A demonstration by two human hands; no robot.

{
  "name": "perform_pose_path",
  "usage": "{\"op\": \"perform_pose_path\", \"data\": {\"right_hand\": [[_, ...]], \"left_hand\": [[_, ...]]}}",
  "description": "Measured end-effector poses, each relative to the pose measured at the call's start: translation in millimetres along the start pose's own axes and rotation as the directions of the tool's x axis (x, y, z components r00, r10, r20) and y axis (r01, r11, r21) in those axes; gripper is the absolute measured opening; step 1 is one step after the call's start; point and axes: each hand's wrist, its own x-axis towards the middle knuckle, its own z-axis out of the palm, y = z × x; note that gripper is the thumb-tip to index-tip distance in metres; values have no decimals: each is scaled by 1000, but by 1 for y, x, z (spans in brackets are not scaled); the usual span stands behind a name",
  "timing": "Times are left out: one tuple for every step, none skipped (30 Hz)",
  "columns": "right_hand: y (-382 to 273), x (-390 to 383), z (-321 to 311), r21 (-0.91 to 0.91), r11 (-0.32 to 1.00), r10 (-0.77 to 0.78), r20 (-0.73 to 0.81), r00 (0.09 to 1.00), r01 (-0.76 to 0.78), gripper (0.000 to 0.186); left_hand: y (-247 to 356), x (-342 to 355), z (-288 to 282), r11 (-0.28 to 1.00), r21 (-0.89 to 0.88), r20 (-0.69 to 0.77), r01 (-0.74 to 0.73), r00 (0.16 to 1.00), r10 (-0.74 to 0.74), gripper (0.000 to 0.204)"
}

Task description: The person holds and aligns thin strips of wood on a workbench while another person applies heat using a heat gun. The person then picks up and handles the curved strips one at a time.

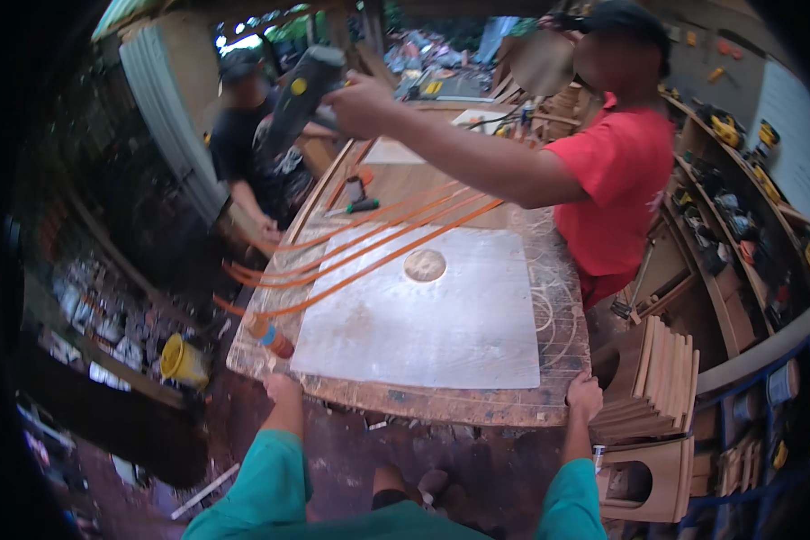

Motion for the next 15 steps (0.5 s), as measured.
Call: {"op": "perform_pose_path", "data": {"right_hand": [[8,2,3,13,1000,10,-17,1000,-10,59],[8,2,2,-15,999,-32,6,999,33,59],[9,3,2,-13,1000,-8,-2,1000,8,60],[7,4,3,-6,1000,17,-12,1000,-17,61],[7,5,2,-13,1000,22,-14,1000,-22,62],[5,4,6,-33,999,0,2,1000,0,62],[2,4,6,-41,999,3,1,1000,-3,62],[1,4,6,-46,999,13,-6,1000,-14,62],[0,4,6,-57,998,9,-4,1000,-9,62],[0,3,6,-54,998,11,-1,1000,-12,61],[0,2,6,-50,999,16,1,1000,-16,61],[0,2,6,-56,998,17,0,1000,-17,61],[0,1,6,-61,998,19,5,1000,-18,60],[0,0,5,-66,998,21,10,1000,-20,60],[-1,-1,5,-70,997,23,9,1000,-23,60]], "left_hand": [[0,-27,-16,889,292,56,-353,934,352,33],[17,-23,-18,1000,13,-9,10,1000,-10,34],[23,-29,-21,996,-75,8,57,998,-57,36],[23,-29,-22,984,-154,27,95,995,-92,40],[23,-27,-17,985,-152,24,79,997,-76,47],[23,-23,-18,985,-142,6,102,995,-102,47],[25,-20,-18,934,-287,14,212,976,-217,50],[27,-19,-17,853,-424,42,305,947,-318,53],[27,-18,-18,853,-418,39,314,944,-328,53],[26,-19,-21,853,-417,44,315,944,-327,55],[26,-20,-21,853,-417,51,314,945,-323,56],[25,-18,-20,854,-411,52,318,944,-326,56],[24,-16,-20,827,-448,65,341,934,-350,57],[23,-15,-20,797,-483,79,363,924,-373,57],[22,-14,-19,799,-479,80,365,924,-374,57]]}}
